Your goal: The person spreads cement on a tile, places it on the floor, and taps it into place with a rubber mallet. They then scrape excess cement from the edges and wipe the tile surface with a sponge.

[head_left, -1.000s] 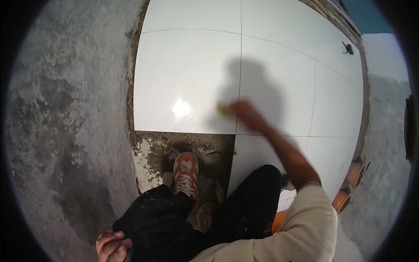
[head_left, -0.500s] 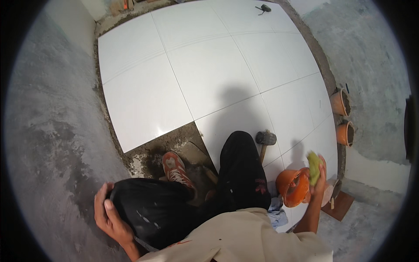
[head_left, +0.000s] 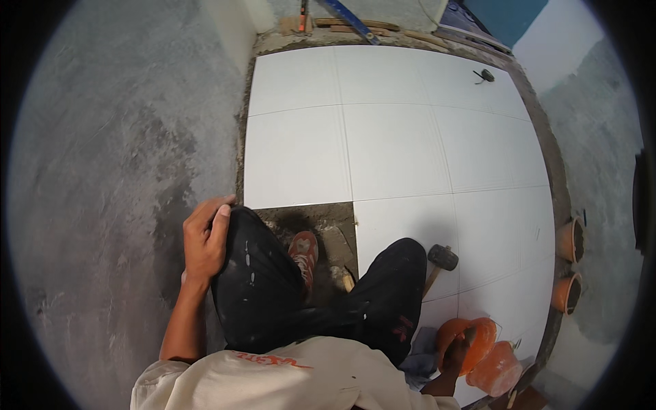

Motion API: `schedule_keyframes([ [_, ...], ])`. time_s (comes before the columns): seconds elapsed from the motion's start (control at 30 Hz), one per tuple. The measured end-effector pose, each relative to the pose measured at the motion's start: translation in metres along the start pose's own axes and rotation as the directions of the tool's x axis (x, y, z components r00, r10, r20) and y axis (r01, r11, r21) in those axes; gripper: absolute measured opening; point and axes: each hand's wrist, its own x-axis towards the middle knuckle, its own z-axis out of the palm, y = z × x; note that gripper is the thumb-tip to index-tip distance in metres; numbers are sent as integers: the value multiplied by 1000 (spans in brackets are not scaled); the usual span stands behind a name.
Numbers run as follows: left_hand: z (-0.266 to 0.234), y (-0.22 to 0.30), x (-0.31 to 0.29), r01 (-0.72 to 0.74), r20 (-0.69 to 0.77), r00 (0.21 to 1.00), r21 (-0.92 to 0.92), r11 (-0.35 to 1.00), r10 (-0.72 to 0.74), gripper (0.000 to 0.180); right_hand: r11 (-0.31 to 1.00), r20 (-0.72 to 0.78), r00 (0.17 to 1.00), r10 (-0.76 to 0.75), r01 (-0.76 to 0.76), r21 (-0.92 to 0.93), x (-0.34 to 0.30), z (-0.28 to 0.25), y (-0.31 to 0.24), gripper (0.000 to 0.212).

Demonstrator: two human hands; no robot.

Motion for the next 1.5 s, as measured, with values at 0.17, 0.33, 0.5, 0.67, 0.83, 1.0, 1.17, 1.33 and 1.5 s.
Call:
schedule_keyframes([
  [0.17,30,8,-6,-4,-3,1000,-22,1000,4,35,988,-47,990,134,-130,88,20,-18,-6,50],
  [0.33,6,-33,-21,27,-39,999,-7,1000,-28,49,955,-172,945,278,-252,157,55,10,-37,47],
  [0.5,20,-39,-16,-14,46,999,-6,1000,14,53,964,-382,908,171,-74,255,36,-56,-40,42],
  [0.67,16,-32,-4,-8,45,999,23,1000,7,53,996,-369,929,-11,-21,-83,20,-37,-38,44],
  [0.83,7,-49,-2,-53,77,996,67,996,48,52,915,-339,936,-94,-53,-399,28,-30,-18,59],
  [1.0,5,-37,-9,-21,43,999,89,996,17,52,499,-255,951,-174,-138,-856,41,-11,-1,58],
  [1.17,12,-38,-7,-42,70,997,92,995,36,52,417,-297,952,73,-300,-858,41,-20,-7,50],
  [1.33,7,-41,-4,-81,72,995,105,991,74,52,993,-362,930,68,-99,-67,13,-20,-51,48],
  [1.5,12,-32,-1,-91,92,992,108,990,81,52,990,-488,861,-143,120,-80,-17,-24,-74,54],
])
